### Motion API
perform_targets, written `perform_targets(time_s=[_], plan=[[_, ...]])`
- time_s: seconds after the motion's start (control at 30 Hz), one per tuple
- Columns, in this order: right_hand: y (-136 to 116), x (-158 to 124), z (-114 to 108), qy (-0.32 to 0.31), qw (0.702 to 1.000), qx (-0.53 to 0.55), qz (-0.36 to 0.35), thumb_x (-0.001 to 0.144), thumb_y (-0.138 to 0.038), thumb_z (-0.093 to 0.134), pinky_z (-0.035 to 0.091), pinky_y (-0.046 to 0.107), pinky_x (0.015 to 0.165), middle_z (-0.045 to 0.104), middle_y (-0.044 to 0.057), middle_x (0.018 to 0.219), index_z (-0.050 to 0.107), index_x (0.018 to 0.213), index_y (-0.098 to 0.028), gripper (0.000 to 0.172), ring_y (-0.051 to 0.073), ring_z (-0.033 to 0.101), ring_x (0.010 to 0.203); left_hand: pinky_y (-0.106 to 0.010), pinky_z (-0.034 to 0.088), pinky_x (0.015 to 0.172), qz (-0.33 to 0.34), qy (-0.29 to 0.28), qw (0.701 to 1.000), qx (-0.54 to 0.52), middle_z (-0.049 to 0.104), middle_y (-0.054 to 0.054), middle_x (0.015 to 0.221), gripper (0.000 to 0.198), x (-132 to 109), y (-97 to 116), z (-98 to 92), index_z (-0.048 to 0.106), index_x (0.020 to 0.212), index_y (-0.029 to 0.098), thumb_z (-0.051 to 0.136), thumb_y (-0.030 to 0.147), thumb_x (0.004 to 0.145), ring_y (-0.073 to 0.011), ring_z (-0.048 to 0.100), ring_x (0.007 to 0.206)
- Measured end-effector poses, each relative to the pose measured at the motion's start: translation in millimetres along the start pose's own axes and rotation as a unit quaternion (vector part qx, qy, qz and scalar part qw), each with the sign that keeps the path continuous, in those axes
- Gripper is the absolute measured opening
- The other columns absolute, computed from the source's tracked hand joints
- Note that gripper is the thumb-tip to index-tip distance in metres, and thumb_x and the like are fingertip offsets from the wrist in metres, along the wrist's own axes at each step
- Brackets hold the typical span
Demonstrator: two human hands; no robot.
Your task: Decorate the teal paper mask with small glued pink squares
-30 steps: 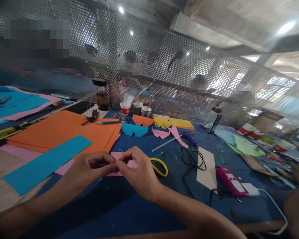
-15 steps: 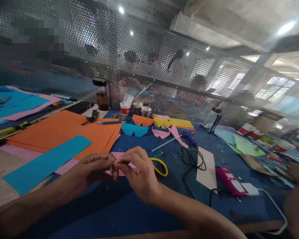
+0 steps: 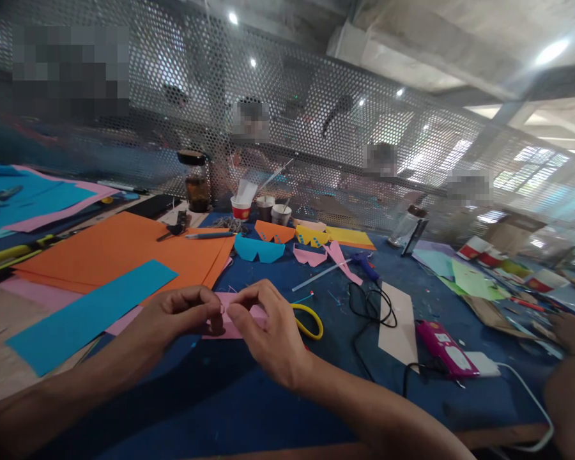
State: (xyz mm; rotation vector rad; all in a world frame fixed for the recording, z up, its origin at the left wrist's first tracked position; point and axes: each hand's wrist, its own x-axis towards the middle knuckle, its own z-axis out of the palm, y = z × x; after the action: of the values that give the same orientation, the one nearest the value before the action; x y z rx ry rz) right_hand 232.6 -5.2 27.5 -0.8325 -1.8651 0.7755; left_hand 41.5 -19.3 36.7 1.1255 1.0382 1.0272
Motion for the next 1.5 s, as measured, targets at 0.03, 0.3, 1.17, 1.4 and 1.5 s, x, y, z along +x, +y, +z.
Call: perform_targets(time_s=[0.03, 0.3, 1.17, 1.4, 1.5], plan=[[-1, 0, 0, -0.006, 1.0, 0.0, 0.013, 0.095, -0.023, 0.062, 0.048, 0.028, 0.079, 0.063, 0.0, 0.093, 0.063, 0.094, -0.022, 0.002, 0.015, 0.061, 0.087, -0.029, 0.054, 0.073, 0.013, 0.008, 1.0, 0.02, 0.068, 0.0, 0.066, 0.021, 0, 0, 0.3, 0.068, 0.068, 0.02, 0.073, 0.035, 0.082, -0.0157, 0.063, 0.069], [0, -1, 4, -0.007, 1.0, -0.019, 0.012, 0.093, -0.02, 0.063, 0.046, 0.026, 0.075, 0.061, -0.001, 0.087, 0.06, 0.086, -0.02, 0.007, 0.013, 0.059, 0.081, -0.031, 0.052, 0.074, 0.068, -0.005, 0.99, 0.127, 0.068, -0.001, 0.076, 0.022, -2, -6, -1.1, 0.069, 0.075, 0.02, 0.067, 0.039, 0.086, -0.0181, 0.064, 0.076], [5, 0, 6, -0.014, 0.999, -0.028, -0.041, 0.088, -0.016, 0.07, 0.05, 0.03, 0.08, 0.063, 0.001, 0.093, 0.066, 0.098, -0.021, 0.012, 0.016, 0.062, 0.088, -0.033, 0.055, 0.079, -0.019, -0.011, 0.999, -0.025, 0.065, 0.002, 0.07, 0.024, 2, -6, -1.8, 0.065, 0.069, 0.019, 0.079, 0.037, 0.076, -0.0155, 0.064, 0.07], [9, -2, 6, 0.002, 0.996, -0.061, -0.071, 0.089, -0.017, 0.072, 0.049, 0.031, 0.082, 0.065, 0.001, 0.09, 0.067, 0.094, -0.02, 0.009, 0.017, 0.063, 0.089, -0.03, 0.053, 0.075, -0.041, -0.036, 0.998, -0.03, 0.068, 0.0, 0.071, 0.019, 2, -10, -5.6, 0.066, 0.07, 0.019, 0.072, 0.032, 0.083, -0.0159, 0.066, 0.071], [8, -2, 6, 0.002, 0.996, -0.056, -0.073, 0.088, -0.019, 0.073, 0.049, 0.031, 0.083, 0.066, 0.002, 0.092, 0.067, 0.096, -0.02, 0.01, 0.017, 0.062, 0.09, -0.031, 0.055, 0.076, -0.046, -0.039, 0.997, -0.041, 0.066, 0.0, 0.07, 0.022, 3, -10, -4.5, 0.065, 0.068, 0.019, 0.074, 0.033, 0.081, -0.0161, 0.065, 0.071]])
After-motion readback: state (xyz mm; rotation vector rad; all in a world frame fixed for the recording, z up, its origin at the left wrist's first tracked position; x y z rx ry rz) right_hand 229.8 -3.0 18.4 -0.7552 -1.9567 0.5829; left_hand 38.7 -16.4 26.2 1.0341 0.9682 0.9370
